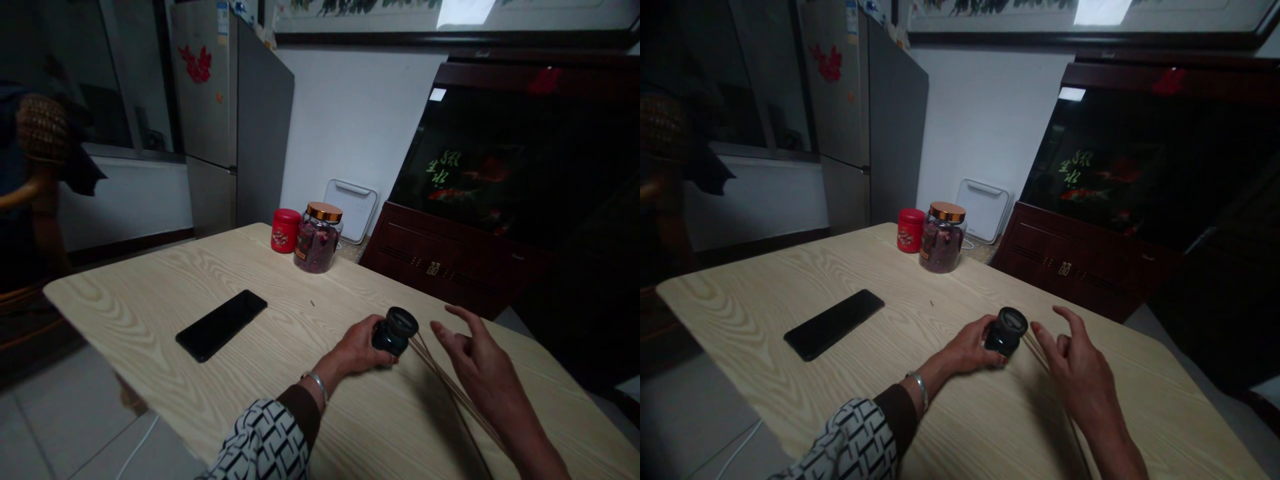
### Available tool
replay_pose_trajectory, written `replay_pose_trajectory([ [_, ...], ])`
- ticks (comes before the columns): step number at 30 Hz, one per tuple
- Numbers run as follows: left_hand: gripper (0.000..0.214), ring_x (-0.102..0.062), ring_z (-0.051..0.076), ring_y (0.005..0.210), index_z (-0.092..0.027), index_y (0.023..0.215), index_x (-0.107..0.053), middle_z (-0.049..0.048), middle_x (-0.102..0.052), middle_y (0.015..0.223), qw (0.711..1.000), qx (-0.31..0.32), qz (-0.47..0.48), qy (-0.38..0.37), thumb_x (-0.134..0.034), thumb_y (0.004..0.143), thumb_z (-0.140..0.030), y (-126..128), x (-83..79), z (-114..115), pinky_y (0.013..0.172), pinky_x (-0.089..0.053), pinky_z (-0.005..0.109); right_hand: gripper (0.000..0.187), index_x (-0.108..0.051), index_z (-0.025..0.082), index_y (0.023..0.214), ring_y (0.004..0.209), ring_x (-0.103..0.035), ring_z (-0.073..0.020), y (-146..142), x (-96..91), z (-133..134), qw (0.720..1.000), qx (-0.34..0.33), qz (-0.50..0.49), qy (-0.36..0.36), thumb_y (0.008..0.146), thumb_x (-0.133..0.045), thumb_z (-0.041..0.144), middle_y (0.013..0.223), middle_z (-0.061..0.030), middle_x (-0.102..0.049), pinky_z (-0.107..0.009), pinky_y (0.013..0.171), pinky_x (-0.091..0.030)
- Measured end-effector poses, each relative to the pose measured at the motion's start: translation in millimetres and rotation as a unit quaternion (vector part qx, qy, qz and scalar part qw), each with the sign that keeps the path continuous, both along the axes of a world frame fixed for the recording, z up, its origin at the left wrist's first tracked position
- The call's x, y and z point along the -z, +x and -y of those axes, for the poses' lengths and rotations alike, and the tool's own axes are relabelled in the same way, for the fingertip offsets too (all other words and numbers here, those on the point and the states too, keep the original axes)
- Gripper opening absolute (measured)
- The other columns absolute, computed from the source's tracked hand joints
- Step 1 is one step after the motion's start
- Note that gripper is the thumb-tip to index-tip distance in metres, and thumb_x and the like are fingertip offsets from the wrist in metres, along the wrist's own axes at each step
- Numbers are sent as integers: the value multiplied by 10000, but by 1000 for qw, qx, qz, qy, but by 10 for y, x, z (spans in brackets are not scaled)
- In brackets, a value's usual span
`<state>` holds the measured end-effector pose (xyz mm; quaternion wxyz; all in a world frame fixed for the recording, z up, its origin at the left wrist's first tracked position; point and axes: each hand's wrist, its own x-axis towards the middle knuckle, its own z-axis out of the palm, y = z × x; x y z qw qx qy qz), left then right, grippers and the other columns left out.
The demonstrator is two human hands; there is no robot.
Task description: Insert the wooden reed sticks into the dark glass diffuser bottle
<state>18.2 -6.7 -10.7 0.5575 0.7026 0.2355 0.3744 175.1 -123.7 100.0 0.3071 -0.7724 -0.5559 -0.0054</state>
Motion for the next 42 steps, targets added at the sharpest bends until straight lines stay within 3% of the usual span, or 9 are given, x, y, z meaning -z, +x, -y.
replay_pose_trajectory([
  [5,789,-596,253,996,-187,1260,-547,82,-656,1109,1000,-13,-11,21,-868,546,-288,-19,5,-5,850,-465,329,758,-244,232,1487,1134,-606,-276,-62,83,-186,986,-121,-105,47,880,-370,668,1276,-148,-614,-393,890,-477],
  [7,786,-599,250,990,-190,1257,-547,78,-657,1102,1000,-9,-7,28,-871,549,-293,-12,20,-15,841,-465,324,770,-252,217,1490,1059,-648,-274,-61,93,-212,984,-124,-126,31,880,-358,675,1211,-143,-655,-398,883,-482],
  [12,801,-603,244,979,-194,1251,-547,74,-660,1089,1000,-3,6,17,-879,523,-243,16,49,-30,829,-462,314,662,-542,219,1278,584,-632,-252,15,4,-84,992,74,-64,76,891,-284,689,620,-40,-647,-391,643,-487],
  [15,781,-598,236,973,-187,1253,-547,76,-657,1097,1000,-4,4,20,-866,543,-246,0,20,-13,817,-456,303,620,-449,226,1353,928,-670,-285,23,34,-112,993,-25,-82,78,900,-355,638,1024,-128,-700,-416,788,-506],
  [17,766,-597,232,958,-182,1246,-551,74,-660,1081,1000,-2,0,22,-860,549,-254,-16,-4,0,798,-452,294,655,-333,259,1438,1236,-534,-294,5,93,-180,985,-136,-85,60,881,-468,577,1377,-146,-534,-438,933,-470],
  [20,741,-596,225,939,-174,1226,-563,69,-664,1060,1000,0,4,21,-852,546,-240,-25,-26,8,779,-444,284,688,-275,290,1475,1311,-467,-282,-27,153,-266,972,-230,-45,6,867,-545,467,1444,-122,-471,-461,1013,-424],
  [24,718,-593,217,923,-161,1209,-566,63,-664,1038,1000,7,12,4,-845,551,-228,-30,-52,4,756,-437,269,624,-415,247,1382,1010,-641,-290,-34,143,-309,986,-160,35,-6,827,-593,470,1191,-122,-622,-478,895,-489],
  [31,717,-571,192,886,-160,1205,-584,40,-649,985,999,22,27,-16,-840,535,-184,-81,-126,16,736,-423,252,507,-496,215,1288,1209,-530,-265,-6,315,-405,972,-228,-58,18,870,-540,498,1304,-122,-558,-429,1019,-422],
  [42,673,-564,181,854,-152,1206,-584,33,-649,984,999,35,23,4,-818,576,-200,-94,-93,0,723,-429,246,433,-550,207,1224,1149,-563,-276,-137,497,-393,974,-186,-99,87,868,-566,452,1222,-126,-584,-441,996,-440],
])
